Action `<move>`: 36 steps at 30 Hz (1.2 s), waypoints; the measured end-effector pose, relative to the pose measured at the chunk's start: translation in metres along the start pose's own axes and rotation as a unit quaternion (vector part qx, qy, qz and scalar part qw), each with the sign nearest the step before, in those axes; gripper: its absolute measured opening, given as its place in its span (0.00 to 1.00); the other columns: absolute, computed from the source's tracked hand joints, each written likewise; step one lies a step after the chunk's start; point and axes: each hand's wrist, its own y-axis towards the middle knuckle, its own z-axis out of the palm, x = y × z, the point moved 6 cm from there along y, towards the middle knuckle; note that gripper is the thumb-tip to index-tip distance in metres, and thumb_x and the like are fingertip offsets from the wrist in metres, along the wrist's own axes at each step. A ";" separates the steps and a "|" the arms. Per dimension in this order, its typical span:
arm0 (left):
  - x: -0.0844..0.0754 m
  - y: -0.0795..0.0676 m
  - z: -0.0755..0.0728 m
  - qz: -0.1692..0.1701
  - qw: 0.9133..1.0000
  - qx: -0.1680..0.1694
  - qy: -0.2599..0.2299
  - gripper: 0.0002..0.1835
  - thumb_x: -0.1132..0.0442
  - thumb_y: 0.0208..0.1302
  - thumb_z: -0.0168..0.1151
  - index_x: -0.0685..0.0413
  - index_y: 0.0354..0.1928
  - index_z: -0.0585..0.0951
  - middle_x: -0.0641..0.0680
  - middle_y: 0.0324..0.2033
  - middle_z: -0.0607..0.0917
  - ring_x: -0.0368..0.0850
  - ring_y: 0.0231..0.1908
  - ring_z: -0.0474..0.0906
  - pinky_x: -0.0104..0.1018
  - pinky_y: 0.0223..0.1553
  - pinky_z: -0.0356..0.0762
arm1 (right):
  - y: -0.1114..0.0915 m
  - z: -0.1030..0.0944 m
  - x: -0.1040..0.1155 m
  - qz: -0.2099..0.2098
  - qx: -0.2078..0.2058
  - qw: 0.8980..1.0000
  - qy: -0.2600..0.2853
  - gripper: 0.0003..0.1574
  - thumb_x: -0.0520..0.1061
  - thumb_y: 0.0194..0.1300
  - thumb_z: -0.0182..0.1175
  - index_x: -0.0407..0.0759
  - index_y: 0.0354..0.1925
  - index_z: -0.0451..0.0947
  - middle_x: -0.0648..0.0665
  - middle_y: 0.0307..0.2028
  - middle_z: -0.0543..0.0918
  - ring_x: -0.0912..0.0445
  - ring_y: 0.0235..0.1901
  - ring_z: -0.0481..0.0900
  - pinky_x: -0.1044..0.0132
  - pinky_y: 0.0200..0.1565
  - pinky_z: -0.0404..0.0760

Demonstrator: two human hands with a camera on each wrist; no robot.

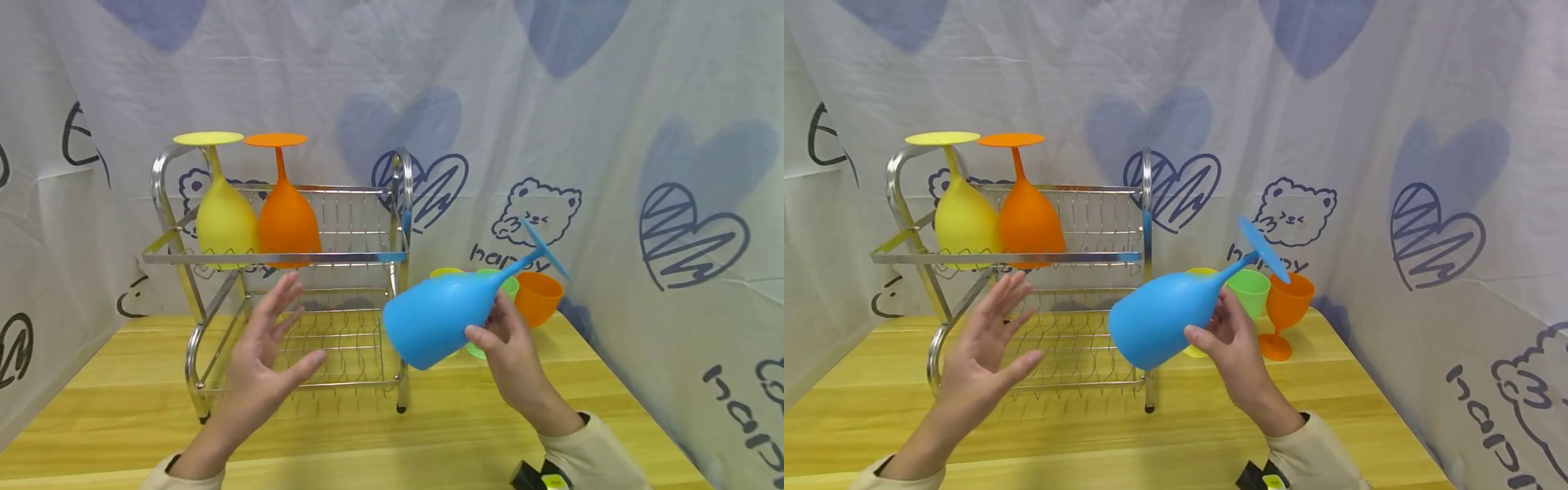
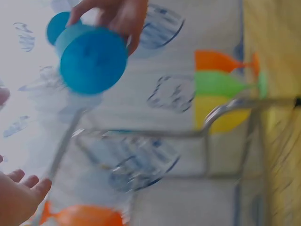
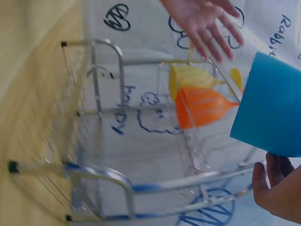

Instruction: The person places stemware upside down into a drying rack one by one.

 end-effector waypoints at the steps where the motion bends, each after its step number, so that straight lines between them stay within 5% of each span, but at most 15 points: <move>1: -0.005 0.003 -0.007 0.002 1.000 -0.011 0.011 0.48 0.85 0.44 0.63 0.68 0.71 0.57 0.60 0.69 0.61 0.50 0.67 0.59 0.34 0.66 0.62 | 0.002 -0.003 0.003 -0.009 0.001 1.000 0.002 0.44 0.39 0.61 0.53 0.37 0.73 0.49 0.34 0.64 0.63 0.49 0.58 0.70 0.64 0.57 0.74; 8: -0.021 0.027 -0.071 0.011 0.991 -0.131 0.000 0.39 0.89 0.47 0.55 0.69 0.66 0.66 0.60 0.66 0.67 0.51 0.65 0.62 0.32 0.65 0.63 | 0.023 -0.016 0.027 -0.004 -0.004 0.998 -0.054 0.43 0.43 0.63 0.52 0.41 0.73 0.48 0.35 0.67 0.61 0.42 0.61 0.64 0.66 0.58 0.73; 12: -0.021 0.038 -0.109 -0.020 0.976 -0.217 -0.016 0.33 0.87 0.50 0.56 0.66 0.62 0.72 0.61 0.62 0.71 0.52 0.63 0.65 0.31 0.63 0.66 | 0.039 -0.017 0.044 -0.008 -0.014 0.992 -0.127 0.39 0.43 0.64 0.51 0.39 0.71 0.54 0.36 0.65 0.65 0.40 0.60 0.67 0.51 0.60 0.73; 15: -0.018 0.046 -0.132 -0.070 0.966 -0.245 0.054 0.33 0.83 0.54 0.59 0.61 0.64 0.72 0.59 0.64 0.70 0.50 0.63 0.64 0.31 0.64 0.64 | 0.053 -0.015 0.055 -0.013 -0.011 0.985 -0.174 0.36 0.44 0.65 0.51 0.39 0.70 0.56 0.37 0.64 0.67 0.41 0.60 0.68 0.41 0.59 0.70; 17: -0.011 0.051 -0.144 -0.117 0.959 -0.228 0.125 0.35 0.77 0.58 0.61 0.57 0.69 0.66 0.56 0.68 0.65 0.47 0.66 0.61 0.29 0.65 0.60 | 0.063 -0.012 0.061 -0.014 -0.006 0.982 -0.190 0.35 0.44 0.66 0.52 0.38 0.69 0.57 0.37 0.64 0.68 0.42 0.60 0.69 0.40 0.59 0.69; 20: 0.005 0.057 -0.158 -0.197 0.950 -0.154 0.190 0.41 0.69 0.65 0.60 0.47 0.75 0.53 0.51 0.74 0.54 0.43 0.70 0.51 0.27 0.67 0.52 | 0.078 -0.009 0.068 -0.010 0.000 0.976 -0.215 0.36 0.47 0.67 0.54 0.38 0.69 0.57 0.37 0.65 0.68 0.43 0.62 0.68 0.41 0.61 0.68; 23: 0.025 0.059 -0.171 -0.245 0.956 -0.075 0.141 0.43 0.66 0.69 0.56 0.42 0.77 0.42 0.48 0.75 0.45 0.42 0.73 0.42 0.27 0.69 0.44 | 0.093 -0.005 0.069 -0.001 0.004 0.970 -0.242 0.38 0.49 0.68 0.55 0.39 0.70 0.57 0.37 0.66 0.67 0.44 0.64 0.67 0.43 0.62 0.68; 27: 0.043 0.060 -0.180 -0.287 0.956 -0.018 0.051 0.45 0.68 0.70 0.54 0.40 0.77 0.37 0.47 0.76 0.40 0.41 0.73 0.37 0.31 0.70 0.36 | 0.109 0.003 0.068 0.001 0.011 0.962 -0.274 0.39 0.49 0.68 0.57 0.40 0.71 0.56 0.36 0.65 0.67 0.43 0.62 0.69 0.43 0.60 0.70; 32: 0.052 0.065 -0.183 -0.321 0.943 0.016 0.087 0.48 0.66 0.70 0.56 0.36 0.76 0.34 0.45 0.75 0.37 0.41 0.73 0.35 0.37 0.71 0.39 | 0.124 0.014 0.073 -0.006 0.022 0.956 -0.291 0.39 0.49 0.68 0.58 0.40 0.71 0.56 0.37 0.64 0.69 0.45 0.59 0.70 0.45 0.59 0.72; 36: 0.059 0.069 -0.183 -0.338 0.933 0.039 0.116 0.51 0.63 0.69 0.59 0.36 0.75 0.30 0.49 0.75 0.35 0.47 0.73 0.33 0.54 0.70 0.36 | 0.133 0.023 0.074 -0.012 0.029 0.953 -0.301 0.39 0.49 0.68 0.58 0.40 0.70 0.58 0.38 0.63 0.70 0.45 0.58 0.71 0.46 0.57 0.74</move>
